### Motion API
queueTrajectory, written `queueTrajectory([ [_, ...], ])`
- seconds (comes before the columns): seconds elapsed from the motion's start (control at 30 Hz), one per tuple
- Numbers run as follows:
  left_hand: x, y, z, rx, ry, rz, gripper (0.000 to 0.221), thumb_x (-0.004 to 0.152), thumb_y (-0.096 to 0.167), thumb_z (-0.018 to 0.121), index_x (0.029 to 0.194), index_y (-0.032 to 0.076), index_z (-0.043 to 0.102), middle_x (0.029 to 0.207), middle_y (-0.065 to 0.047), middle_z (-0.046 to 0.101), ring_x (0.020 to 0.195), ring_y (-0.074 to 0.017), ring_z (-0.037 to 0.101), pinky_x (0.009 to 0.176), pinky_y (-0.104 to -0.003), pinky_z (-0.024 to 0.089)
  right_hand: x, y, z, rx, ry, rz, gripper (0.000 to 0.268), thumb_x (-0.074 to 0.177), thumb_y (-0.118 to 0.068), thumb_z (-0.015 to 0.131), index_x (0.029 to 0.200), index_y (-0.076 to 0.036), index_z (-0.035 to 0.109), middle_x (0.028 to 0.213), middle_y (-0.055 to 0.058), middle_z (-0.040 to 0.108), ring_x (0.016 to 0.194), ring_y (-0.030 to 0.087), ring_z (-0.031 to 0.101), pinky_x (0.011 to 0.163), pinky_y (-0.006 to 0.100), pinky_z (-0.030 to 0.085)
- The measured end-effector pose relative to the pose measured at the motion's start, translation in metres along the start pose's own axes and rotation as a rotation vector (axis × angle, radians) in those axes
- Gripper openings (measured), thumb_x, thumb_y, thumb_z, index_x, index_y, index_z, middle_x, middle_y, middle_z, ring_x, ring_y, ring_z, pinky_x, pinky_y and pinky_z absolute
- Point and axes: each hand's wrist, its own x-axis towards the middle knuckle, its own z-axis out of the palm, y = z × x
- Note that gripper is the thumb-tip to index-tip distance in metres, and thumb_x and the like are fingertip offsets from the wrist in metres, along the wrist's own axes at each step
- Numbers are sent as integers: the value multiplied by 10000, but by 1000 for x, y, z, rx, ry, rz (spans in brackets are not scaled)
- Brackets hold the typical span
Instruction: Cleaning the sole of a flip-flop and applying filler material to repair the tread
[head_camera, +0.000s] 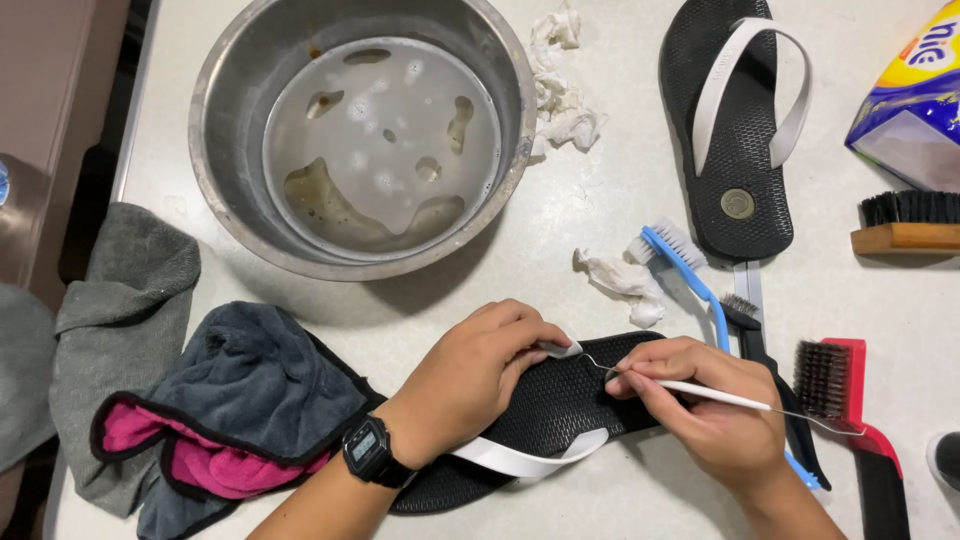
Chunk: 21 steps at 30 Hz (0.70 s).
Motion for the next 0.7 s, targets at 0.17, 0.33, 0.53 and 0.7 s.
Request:
queueTrajectory([
  [0.17,0,-4,1,45,41,-20,232,943,45,603,1098,147,744,958,-24,765,893,-229,674,843,-340,502,-16,23,-4,292,20,165,21,932,16,628,941,-1,636,948,213,722,994,279,768,880,355,705],
  [0.33,0,-9,0,2,29,-110,410,894,-27,524,1092,217,789,1015,37,818,932,-187,731,873,-340,503,-23,12,-2,500,57,292,70,976,29,566,1003,71,615,1087,272,672,954,384,817,719,367,743],
  [0.53,4,-8,-6,-18,25,-125,369,917,-3,555,1073,221,803,1010,34,822,929,-175,742,884,-323,527,2,-6,-1,398,-6,357,108,931,13,631,967,92,694,980,240,746,841,314,835,679,316,730],
  [0.7,4,-12,-9,-65,1,-116,351,916,5,571,1068,216,806,1052,23,819,980,-179,754,899,-313,558,17,-17,10,354,-133,251,94,843,40,719,907,91,764,827,220,787,714,267,825,622,274,727],
])
